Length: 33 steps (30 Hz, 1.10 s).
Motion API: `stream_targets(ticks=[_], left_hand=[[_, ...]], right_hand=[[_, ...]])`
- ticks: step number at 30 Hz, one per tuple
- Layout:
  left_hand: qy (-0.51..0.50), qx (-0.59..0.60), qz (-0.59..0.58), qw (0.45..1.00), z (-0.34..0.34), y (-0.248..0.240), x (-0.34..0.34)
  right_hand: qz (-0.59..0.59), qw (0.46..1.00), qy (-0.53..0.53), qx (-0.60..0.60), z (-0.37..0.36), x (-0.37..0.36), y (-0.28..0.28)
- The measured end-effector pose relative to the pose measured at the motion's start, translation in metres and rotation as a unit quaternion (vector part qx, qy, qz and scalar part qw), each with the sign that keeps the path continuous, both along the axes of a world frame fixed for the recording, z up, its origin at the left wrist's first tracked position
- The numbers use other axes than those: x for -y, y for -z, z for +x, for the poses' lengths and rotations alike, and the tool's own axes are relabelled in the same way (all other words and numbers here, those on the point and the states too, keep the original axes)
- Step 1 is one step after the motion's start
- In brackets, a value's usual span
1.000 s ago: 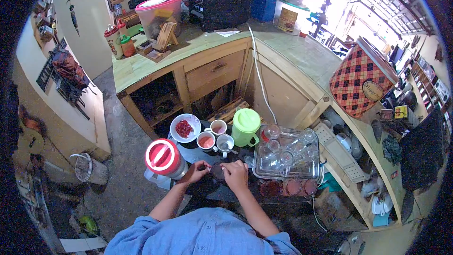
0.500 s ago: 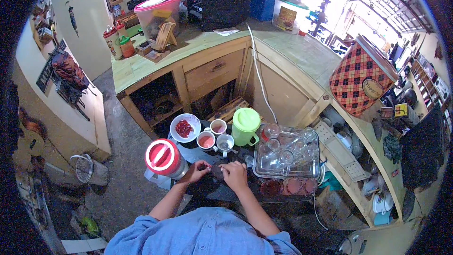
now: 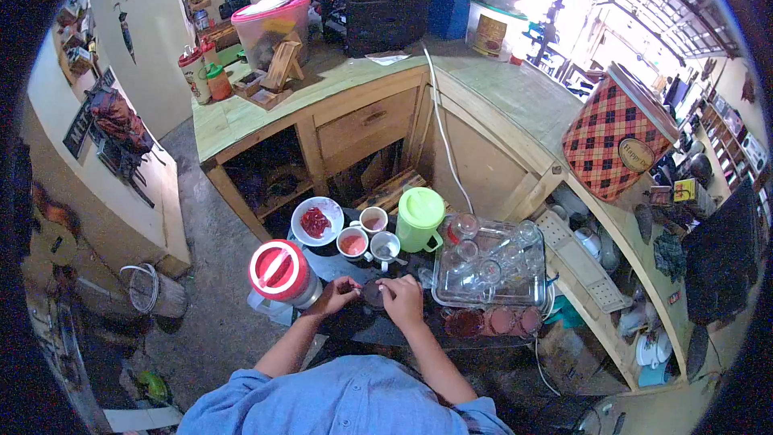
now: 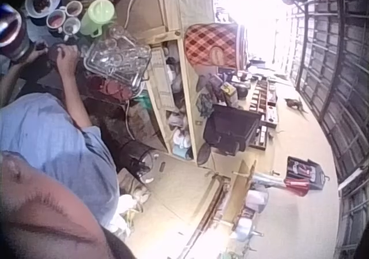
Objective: Rim a glass with salt and add cherries and liquid to several small glasses.
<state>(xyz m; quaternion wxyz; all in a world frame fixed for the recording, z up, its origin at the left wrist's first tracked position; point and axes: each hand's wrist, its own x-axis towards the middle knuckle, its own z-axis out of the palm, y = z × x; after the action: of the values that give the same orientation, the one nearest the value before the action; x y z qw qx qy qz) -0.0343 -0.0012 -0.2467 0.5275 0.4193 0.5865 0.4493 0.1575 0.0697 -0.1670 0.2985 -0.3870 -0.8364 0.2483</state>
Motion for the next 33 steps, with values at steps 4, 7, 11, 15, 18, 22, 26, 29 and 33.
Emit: stream_targets(ticks=[4,7,11,15,18,22,26,29,33], left_hand=[[0.003,0.001,0.006,1.000,0.000,0.003,-0.002],[0.018,0.012,0.006,1.000,-0.005,0.015,-0.002],[0.017,0.002,-0.006,1.000,-0.002,0.007,-0.003],[0.012,0.008,-0.005,1.000,-0.001,0.000,-0.003],[0.014,0.007,-0.004,1.000,-0.002,0.005,-0.003],[0.009,-0.009,-0.012,1.000,-0.003,0.005,-0.002],[0.009,0.019,-0.014,1.000,-0.001,0.004,-0.004],[0.004,0.009,-0.017,1.000,0.004,-0.008,-0.004],[-0.004,0.022,0.029,0.999,0.006,0.021,-0.007]], right_hand=[[0.008,1.000,-0.020,0.015,0.004,-0.001,0.003],[0.008,1.000,0.000,-0.023,-0.001,0.001,-0.007],[0.014,1.000,-0.011,0.020,0.001,0.001,0.000],[0.036,0.999,-0.002,-0.010,0.002,0.000,-0.002],[0.030,0.999,-0.016,0.002,0.003,-0.002,-0.004],[0.038,0.999,0.005,-0.037,0.002,-0.001,-0.015],[0.019,0.998,-0.053,0.001,0.008,-0.003,0.001],[0.029,0.999,-0.007,-0.027,0.007,0.000,-0.016],[0.051,0.997,-0.037,0.036,0.010,-0.001,-0.006]])
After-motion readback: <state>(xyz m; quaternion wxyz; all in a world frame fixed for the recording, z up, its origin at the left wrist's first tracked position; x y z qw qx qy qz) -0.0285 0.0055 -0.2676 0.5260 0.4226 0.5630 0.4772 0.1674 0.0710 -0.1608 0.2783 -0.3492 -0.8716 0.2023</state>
